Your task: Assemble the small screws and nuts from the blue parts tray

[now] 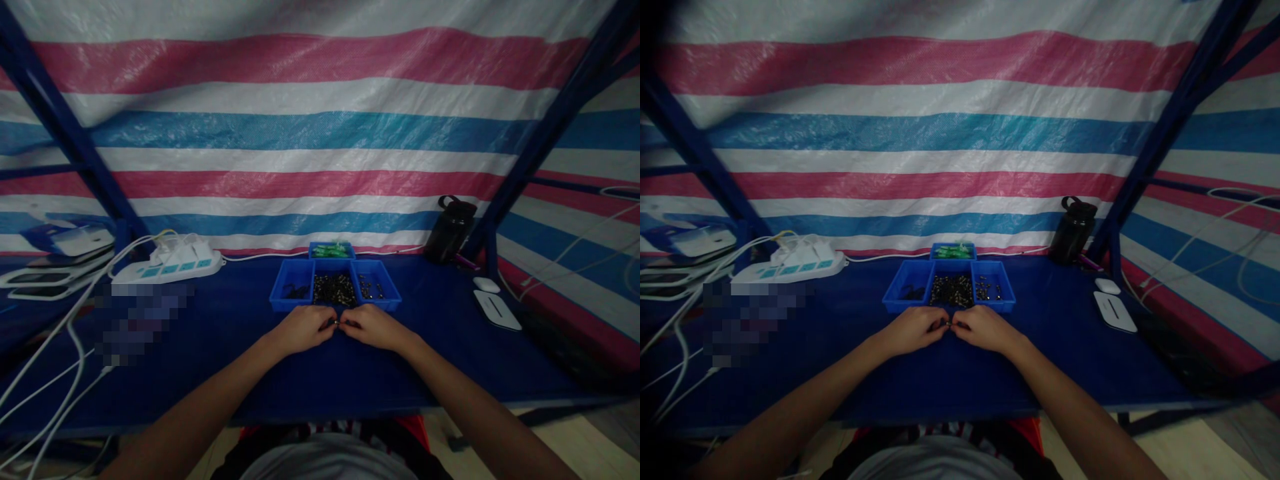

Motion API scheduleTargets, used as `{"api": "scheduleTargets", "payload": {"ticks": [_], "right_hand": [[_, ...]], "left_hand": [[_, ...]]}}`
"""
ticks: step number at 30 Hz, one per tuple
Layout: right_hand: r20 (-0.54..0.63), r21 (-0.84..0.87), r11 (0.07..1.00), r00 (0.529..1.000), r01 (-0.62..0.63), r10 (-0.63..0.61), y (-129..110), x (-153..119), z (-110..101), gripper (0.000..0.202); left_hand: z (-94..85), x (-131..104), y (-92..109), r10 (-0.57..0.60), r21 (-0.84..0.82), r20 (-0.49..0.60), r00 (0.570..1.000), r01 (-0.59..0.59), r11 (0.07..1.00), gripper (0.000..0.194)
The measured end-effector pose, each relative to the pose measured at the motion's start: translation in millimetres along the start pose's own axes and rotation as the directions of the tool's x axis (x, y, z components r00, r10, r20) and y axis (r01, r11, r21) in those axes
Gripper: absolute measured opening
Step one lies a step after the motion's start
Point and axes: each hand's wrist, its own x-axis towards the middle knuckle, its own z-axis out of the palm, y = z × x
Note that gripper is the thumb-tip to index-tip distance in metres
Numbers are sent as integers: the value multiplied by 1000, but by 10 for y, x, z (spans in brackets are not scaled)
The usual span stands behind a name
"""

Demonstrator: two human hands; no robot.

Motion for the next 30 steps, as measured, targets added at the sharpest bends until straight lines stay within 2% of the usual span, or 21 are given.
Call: {"api": "scheduleTargets", "payload": {"ticks": [5, 8, 12, 16, 20, 23, 25, 27, 30], "right_hand": [[-7, -53, 998, 1000, 22, -23, -3, 9, 4, 17], [-24, -68, 997, 999, 22, -24, -13, 5, -17, 18], [-142, -90, 996, 990, -20, 7, -7, -30, -66, 21], [-356, -168, 975, 931, -143, 75, 84, -69, -130, 25], [-471, -240, 898, 853, -370, 225, 233, -95, -221, 23], [-503, -272, 801, 789, -533, 354, 325, -115, -276, 26], [-501, -276, 761, 763, -587, 408, 365, -128, -294, 27], [-493, -267, 749, 754, -606, 434, 394, -137, -297, 26], [-495, -220, 782, 757, -584, 426, 432, -136, -288, 24]], "left_hand": [[-13, 0, 30, 9, -24, -39, 999, -10, 1000, 11], [-11, -1, 32, -36, 4, -33, 999, 36, 999, 14], [24, -2, -10, -121, 96, -8, 993, 121, 988, 20], [102, 0, -84, -194, 221, -3, 981, 190, 957, 27], [151, 4, -127, -221, 252, 1, 975, 214, 944, 31], [157, 3, -132, -239, 261, -3, 971, 231, 937, 32], [154, -1, -130, -236, 255, -2, 972, 229, 939, 33], [150, -4, -130, -228, 240, 0, 974, 221, 945, 32], [144, -5, -129, -228, 224, 5, 974, 221, 949, 32]]}}
